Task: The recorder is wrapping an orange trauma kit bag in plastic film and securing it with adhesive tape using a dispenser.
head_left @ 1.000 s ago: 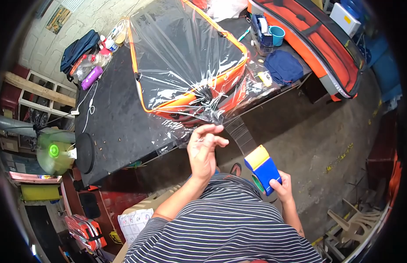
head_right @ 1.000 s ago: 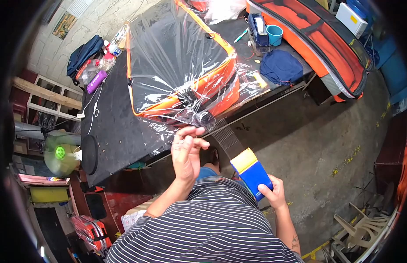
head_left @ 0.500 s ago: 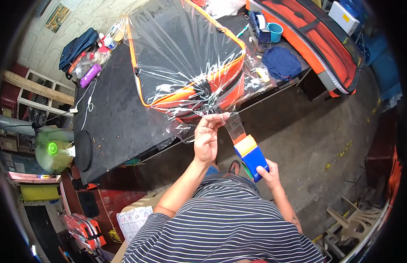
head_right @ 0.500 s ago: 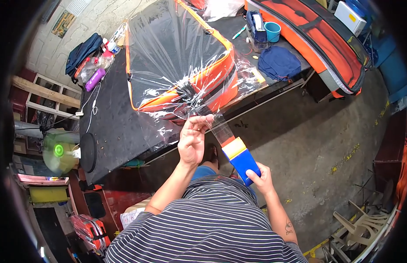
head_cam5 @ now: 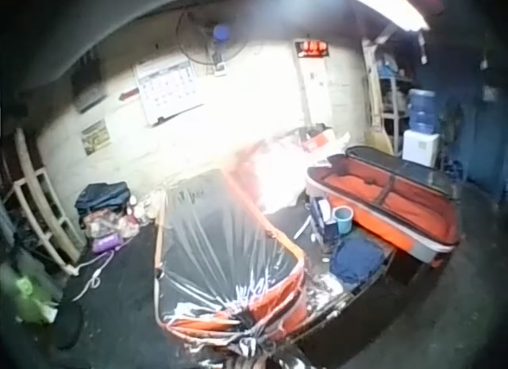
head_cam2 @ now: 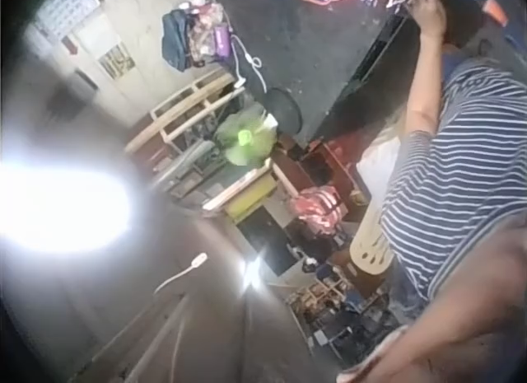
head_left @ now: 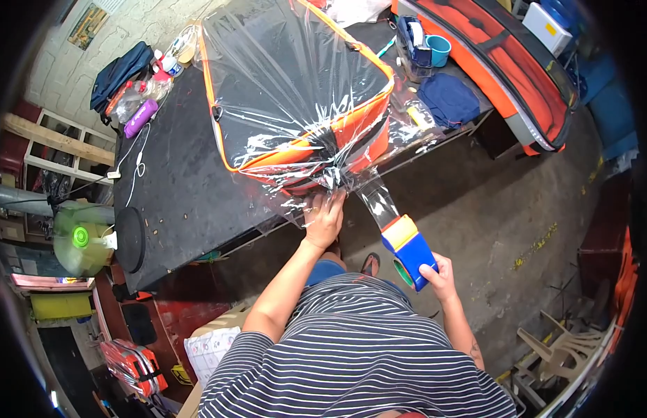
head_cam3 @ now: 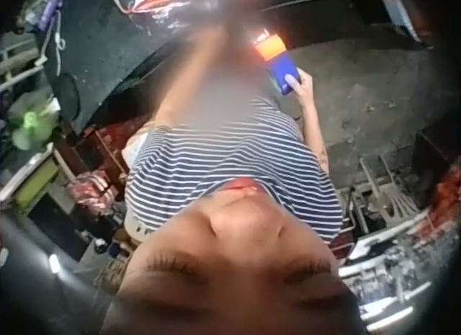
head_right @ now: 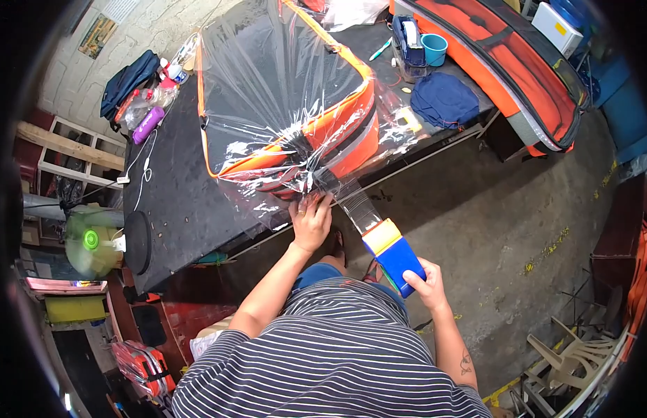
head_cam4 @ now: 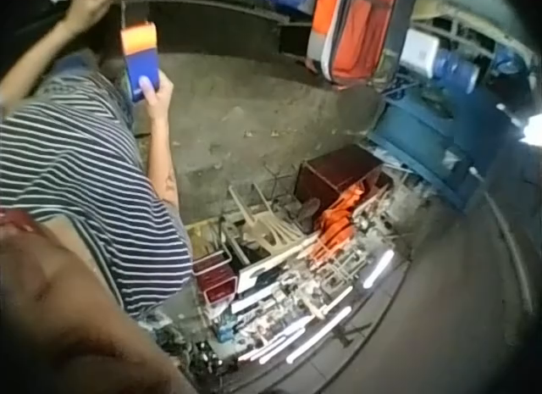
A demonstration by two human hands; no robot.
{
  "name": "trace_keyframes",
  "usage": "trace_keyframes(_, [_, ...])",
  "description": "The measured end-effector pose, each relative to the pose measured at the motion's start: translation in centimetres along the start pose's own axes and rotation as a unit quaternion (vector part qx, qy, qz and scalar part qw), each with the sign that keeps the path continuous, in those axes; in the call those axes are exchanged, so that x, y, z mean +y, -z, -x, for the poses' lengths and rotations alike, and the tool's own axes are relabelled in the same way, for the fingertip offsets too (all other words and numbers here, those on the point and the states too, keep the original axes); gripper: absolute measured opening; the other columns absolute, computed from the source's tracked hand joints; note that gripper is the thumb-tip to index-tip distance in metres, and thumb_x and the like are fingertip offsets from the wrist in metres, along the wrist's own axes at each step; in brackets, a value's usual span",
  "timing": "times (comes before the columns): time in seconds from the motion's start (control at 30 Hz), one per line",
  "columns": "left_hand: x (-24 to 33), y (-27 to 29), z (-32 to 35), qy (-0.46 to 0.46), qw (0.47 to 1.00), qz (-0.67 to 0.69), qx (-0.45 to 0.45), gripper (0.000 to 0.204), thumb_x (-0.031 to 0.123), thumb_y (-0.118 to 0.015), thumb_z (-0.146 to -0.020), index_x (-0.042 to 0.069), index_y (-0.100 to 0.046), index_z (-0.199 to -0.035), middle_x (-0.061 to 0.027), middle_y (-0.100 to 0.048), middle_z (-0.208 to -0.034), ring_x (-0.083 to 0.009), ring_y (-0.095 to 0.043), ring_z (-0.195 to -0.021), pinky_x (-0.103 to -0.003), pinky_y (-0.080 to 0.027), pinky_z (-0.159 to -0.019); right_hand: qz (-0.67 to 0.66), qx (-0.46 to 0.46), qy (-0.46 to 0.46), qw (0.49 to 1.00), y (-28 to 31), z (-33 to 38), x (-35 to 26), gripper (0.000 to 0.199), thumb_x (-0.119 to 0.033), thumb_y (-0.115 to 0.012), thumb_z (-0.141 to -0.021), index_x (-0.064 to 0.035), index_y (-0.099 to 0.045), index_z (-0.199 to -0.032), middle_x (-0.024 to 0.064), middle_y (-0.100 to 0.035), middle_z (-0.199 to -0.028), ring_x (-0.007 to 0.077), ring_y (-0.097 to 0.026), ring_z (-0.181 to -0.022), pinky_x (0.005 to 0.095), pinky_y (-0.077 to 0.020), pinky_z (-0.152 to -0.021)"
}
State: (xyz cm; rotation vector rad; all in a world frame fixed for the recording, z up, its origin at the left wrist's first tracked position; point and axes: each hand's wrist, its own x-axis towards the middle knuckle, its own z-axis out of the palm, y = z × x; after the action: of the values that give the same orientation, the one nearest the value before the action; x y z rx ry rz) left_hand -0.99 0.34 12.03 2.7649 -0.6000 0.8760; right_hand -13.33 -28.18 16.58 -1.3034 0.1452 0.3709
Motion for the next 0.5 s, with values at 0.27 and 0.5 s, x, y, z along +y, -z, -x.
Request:
trace_keyframes(0.27, [-2.3, -0.6, -1.4, -0.087, 0.996, -0.030, -0.008, 0.039, 0.013, -0.055, -0.078, 0.015, -0.063, -0.116, 0.0026, -0.063, -0.093, -0.0142, -0.058, -0.080, -0.037, -0.040, -0.072, 0.059, 0.020, 0.065, 0.996, -0.5, -3.1, 2.8, 0.041, -0.031, -0.066, -0.082, 0.0053, -0.060, -0.101, 0.0065, -0.063, -0.075, 0.0109, -0.060, -0.056, 0.0229, -0.0494, -0.051])
trace_keyframes(0.5, [-4.6, 2.2, -7.3, 0.101, 0.977, -0.001, -0.185, 0.031, 0.007, -0.050, -0.082, 0.015, -0.071, -0.103, -0.0132, -0.057, -0.088, -0.0287, -0.061, -0.080, -0.044, -0.041, -0.084, -0.029, -0.015, 0.037, 0.999, -3.6, -4.4, -1.7, 0.030, -0.028, -0.067, -0.084, 0.0009, -0.062, -0.091, 0.0031, -0.063, -0.075, 0.0070, -0.057, -0.064, 0.0218, -0.0465, -0.058])
